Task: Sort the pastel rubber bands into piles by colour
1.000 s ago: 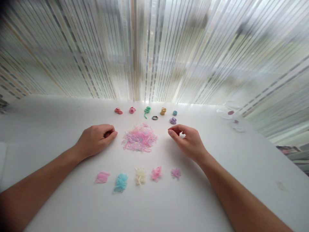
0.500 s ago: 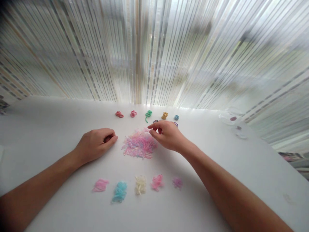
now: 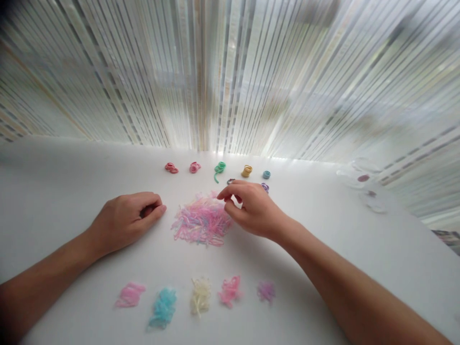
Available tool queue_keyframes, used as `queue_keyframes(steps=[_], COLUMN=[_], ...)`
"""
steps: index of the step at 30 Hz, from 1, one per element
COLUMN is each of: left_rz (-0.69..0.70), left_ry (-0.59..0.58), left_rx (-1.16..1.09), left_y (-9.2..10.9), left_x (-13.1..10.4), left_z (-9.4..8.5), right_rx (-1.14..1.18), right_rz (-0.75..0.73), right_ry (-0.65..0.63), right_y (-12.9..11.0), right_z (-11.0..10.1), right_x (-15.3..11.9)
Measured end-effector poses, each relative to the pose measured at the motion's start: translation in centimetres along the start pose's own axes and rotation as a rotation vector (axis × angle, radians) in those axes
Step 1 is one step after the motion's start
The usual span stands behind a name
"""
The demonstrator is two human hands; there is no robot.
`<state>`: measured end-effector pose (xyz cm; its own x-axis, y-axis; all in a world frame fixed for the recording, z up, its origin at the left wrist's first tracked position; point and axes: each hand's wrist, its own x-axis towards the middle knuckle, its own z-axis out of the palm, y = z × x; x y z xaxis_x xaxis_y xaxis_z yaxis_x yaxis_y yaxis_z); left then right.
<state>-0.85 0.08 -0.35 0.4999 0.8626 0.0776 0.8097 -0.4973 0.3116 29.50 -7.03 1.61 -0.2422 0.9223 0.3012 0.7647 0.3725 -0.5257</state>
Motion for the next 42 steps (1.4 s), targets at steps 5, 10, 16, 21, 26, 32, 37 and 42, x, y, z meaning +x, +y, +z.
queue_keyframes(steps=[5,10,16,21,26,32,37,42], left_rz=[0.012,0.005,0.000,0.000,0.002,0.008,0.003,0.003], left_ry=[0.010,0.011,0.019,0.013,0.016,0.023,0.018,0.011], left_rx=[0.005,0.009,0.016,0.015,0.010,0.017,0.024,0.024], left_y=[-0.1,0.0,0.1,0.1,0.2,0.1,0.0,0.0], left_x=[0.0,0.1,0.1,0.1,0.1,0.1,0.2,0.1], left_z=[0.0,0.1,0.1,0.0,0.0,0.0,0.1,0.1], right_rx=[0.005,-0.014,-0.040,-0.048,-0.037,-0.047,-0.055,-0.087], right_rz=[0.049,0.049,0.106,0.117,0.130,0.127,0.105,0.083], right_ry=[0.025,-0.012,-0.015,-0.015,-0.024,-0.011,-0.004,0.028], right_y=[0.6,0.9,1.1,1.0,0.9,1.1,1.1,1.1], right_z=[0.8,1.6,1.8,2.0,2.2,2.0,1.3,0.4], right_x=[0.3,0.8,1.2,1.3,1.3,1.3,1.3,1.1])
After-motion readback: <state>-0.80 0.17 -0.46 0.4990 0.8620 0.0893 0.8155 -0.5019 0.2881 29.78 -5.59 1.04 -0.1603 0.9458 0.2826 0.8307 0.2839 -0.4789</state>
